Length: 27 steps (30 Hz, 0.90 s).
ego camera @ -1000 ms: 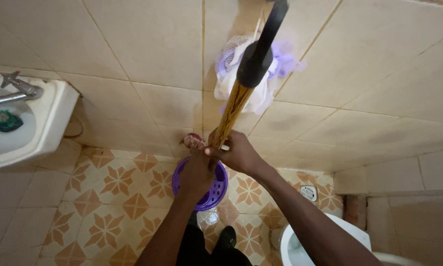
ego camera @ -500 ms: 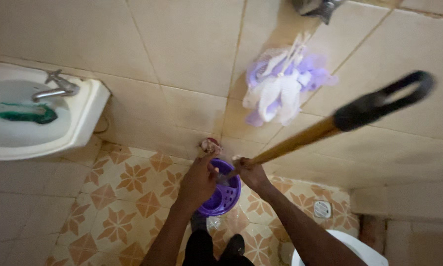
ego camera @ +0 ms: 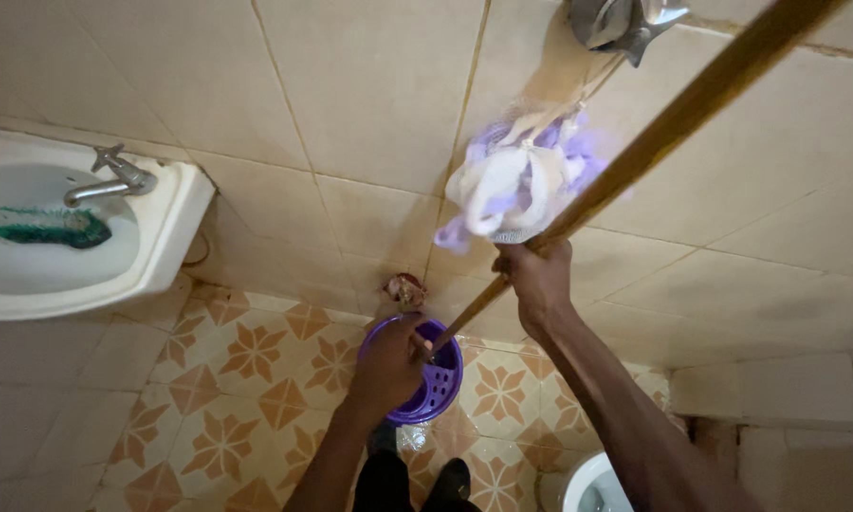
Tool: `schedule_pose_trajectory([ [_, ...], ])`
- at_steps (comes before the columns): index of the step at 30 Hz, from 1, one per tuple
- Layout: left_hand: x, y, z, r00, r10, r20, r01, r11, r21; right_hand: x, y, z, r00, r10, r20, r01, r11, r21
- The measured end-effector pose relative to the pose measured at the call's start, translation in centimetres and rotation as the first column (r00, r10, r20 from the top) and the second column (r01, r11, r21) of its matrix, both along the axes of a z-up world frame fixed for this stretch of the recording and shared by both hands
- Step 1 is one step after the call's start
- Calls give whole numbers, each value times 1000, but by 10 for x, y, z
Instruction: The person mops the floor of a bathroom using a mop and a bucket, cleaning the tiled areas around the sink and the toilet.
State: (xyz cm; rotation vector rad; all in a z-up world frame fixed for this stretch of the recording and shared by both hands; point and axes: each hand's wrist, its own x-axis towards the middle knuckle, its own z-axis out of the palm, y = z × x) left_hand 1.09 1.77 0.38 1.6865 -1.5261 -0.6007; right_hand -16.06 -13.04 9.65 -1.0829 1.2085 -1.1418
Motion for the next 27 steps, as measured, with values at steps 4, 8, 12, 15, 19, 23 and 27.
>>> schedule_pose_trajectory([
  [4,-3,-2,-6,993,-59,-103,73,988,135,-6,13,7,994,-50,93,57,996,-74],
  [8,-3,6,-20,984,-87,-154,96,994,55,-29,15,19,977,-101,189,127,983,-135],
  [12,-9,3,-17,976,-134,-173,149,986,74,-41,20,46,969,-180,168,212,957,-198],
  [15,-19,-1,-2,972,-172,-162,161,984,-82,-41,25,69,965,-158,212,209,947,-244],
  [19,-32,-13,32,946,-153,-285,186,978,93,-35,26,110,960,-5,281,105,933,-343],
  [23,-43,-21,52,961,-172,-217,175,985,-7,-27,40,155,980,2,201,70,934,-352],
  [27,-59,-25,65,985,-167,-40,142,922,-361,-21,58,203,969,147,197,-48,899,-436],
])
